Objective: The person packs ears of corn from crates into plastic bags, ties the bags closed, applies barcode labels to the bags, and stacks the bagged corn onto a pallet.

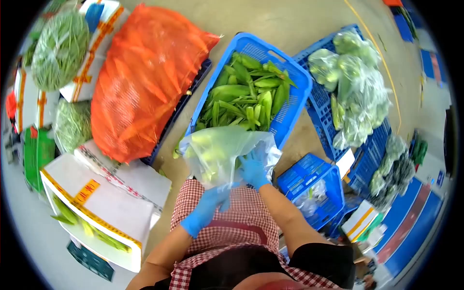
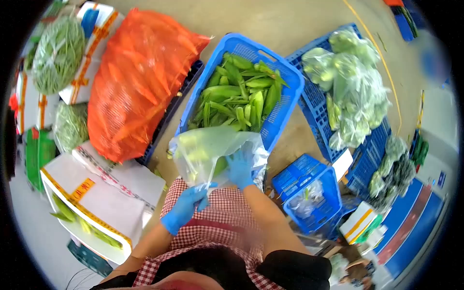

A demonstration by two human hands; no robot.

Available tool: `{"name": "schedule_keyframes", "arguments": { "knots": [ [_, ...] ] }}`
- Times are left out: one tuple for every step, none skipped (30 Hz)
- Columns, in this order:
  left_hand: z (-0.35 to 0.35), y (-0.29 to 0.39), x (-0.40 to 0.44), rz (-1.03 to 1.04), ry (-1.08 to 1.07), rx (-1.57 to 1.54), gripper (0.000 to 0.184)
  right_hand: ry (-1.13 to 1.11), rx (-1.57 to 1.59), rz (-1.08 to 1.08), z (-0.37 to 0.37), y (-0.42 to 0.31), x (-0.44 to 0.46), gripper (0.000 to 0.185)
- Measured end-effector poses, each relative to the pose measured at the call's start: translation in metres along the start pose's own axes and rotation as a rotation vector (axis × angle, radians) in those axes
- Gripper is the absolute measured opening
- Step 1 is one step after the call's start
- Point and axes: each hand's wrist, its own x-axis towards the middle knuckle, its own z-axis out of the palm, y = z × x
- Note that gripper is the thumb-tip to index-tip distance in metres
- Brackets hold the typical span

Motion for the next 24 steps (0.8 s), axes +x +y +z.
{"name": "schedule_keyframes", "arguments": {
  "knots": [
    [0.004, 0.005, -0.023, 0.021, 0.022, -0.010, 0.037, -0.073, -0.038, -0.015, 0.002, 0.019, -0.019, 0.048],
    [-0.001, 0.008, -0.050, 0.047, 0.040, -0.018, 0.037, -0.143, -0.077, -0.027, 0.012, 0.049, -0.047, 0.046],
    [-0.002, 0.014, -0.072, 0.074, 0.051, -0.016, 0.037, -0.205, -0.112, -0.028, 0.013, 0.060, -0.067, 0.044],
    [0.005, 0.016, -0.094, 0.094, 0.072, 0.112, 0.035, -0.112, 0.321, 0.203, -0.020, 0.042, -0.089, 0.038],
    [0.014, 0.014, -0.117, 0.106, 0.084, 0.245, 0.033, -0.085, 0.435, 0.165, -0.053, 0.021, -0.122, 0.033],
    [0.021, 0.013, -0.135, 0.125, 0.083, 0.384, 0.031, -0.063, 0.549, 0.124, -0.086, -0.001, -0.155, 0.029],
    [0.019, 0.007, -0.145, 0.139, 0.121, 0.528, 0.028, -0.140, 0.427, 0.000, -0.109, -0.024, -0.181, 0.026],
    [0.012, 0.003, -0.151, 0.274, 0.182, 0.538, 0.026, -0.200, 0.313, -0.131, -0.132, -0.047, -0.208, 0.024],
    [0.012, 0.003, -0.152, 0.418, 0.237, 0.532, 0.025, -0.261, 0.317, -0.120, -0.153, -0.070, -0.222, 0.022],
    [0.022, 0.005, -0.154, 0.423, 0.247, 0.601, 0.024, -0.129, 0.333, -0.136, -0.150, -0.086, -0.247, 0.020],
    [0.035, 0.004, -0.159, 0.429, 0.264, 0.676, 0.024, 0.008, 0.349, -0.153, -0.143, -0.109, -0.274, 0.018],
    [0.045, -0.005, -0.160, 0.396, 0.273, 0.787, 0.023, 0.149, 0.341, -0.170, -0.137, -0.120, -0.297, 0.017],
    [0.058, -0.018, -0.160, 0.391, 0.224, 0.959, 0.022, 0.194, 0.379, -0.086, -0.139, -0.120, -0.326, 0.017],
    [0.081, -0.035, -0.163, 0.346, 0.118, 0.964, 0.023, 0.232, 0.425, -0.003, -0.145, -0.118, -0.366, 0.017],
    [0.110, -0.061, -0.164, 0.297, 0.016, 0.970, 0.023, 0.274, 0.470, 0.079, -0.152, -0.110, -0.412, 0.017],
    [0.142, -0.083, -0.175, 0.303, -0.036, 1.046, 0.024, 0.218, 0.360, 0.118, -0.165, -0.113, -0.457, 0.017],
    [0.171, -0.106, -0.180, 0.268, -0.100, 1.081, 0.025, 0.225, 0.387, 0.208, -0.159, -0.121, -0.495, 0.017],
    [0.198, -0.130, -0.182, 0.238, -0.139, 1.105, 0.026, 0.227, 0.408, 0.298, -0.152, -0.128, -0.534, 0.017],
    [0.220, -0.152, -0.185, 0.205, -0.172, 1.124, 0.026, 0.223, 0.432, 0.383, -0.145, -0.140, -0.571, 0.017],
    [0.235, -0.173, -0.178, 0.139, -0.267, 1.146, 0.026, 0.258, 0.415, 0.557, -0.139, -0.152, -0.606, 0.018],
    [0.260, -0.198, -0.178, 0.097, -0.338, 1.138, 0.025, 0.288, 0.393, 0.732, -0.135, -0.164, -0.640, 0.019],
    [0.286, -0.231, -0.174, 0.080, -0.443, 1.144, 0.025, 0.316, 0.368, 0.902, -0.124, -0.171, -0.673, 0.019],
    [0.311, -0.257, -0.174, 0.055, -0.549, 1.145, 0.024, 0.368, 0.306, 1.009, -0.121, -0.180, -0.702, 0.020],
    [0.335, -0.286, -0.174, 0.006, -0.640, 1.188, 0.023, 0.414, 0.239, 1.121, -0.118, -0.188, -0.731, 0.021]
  ]
}}
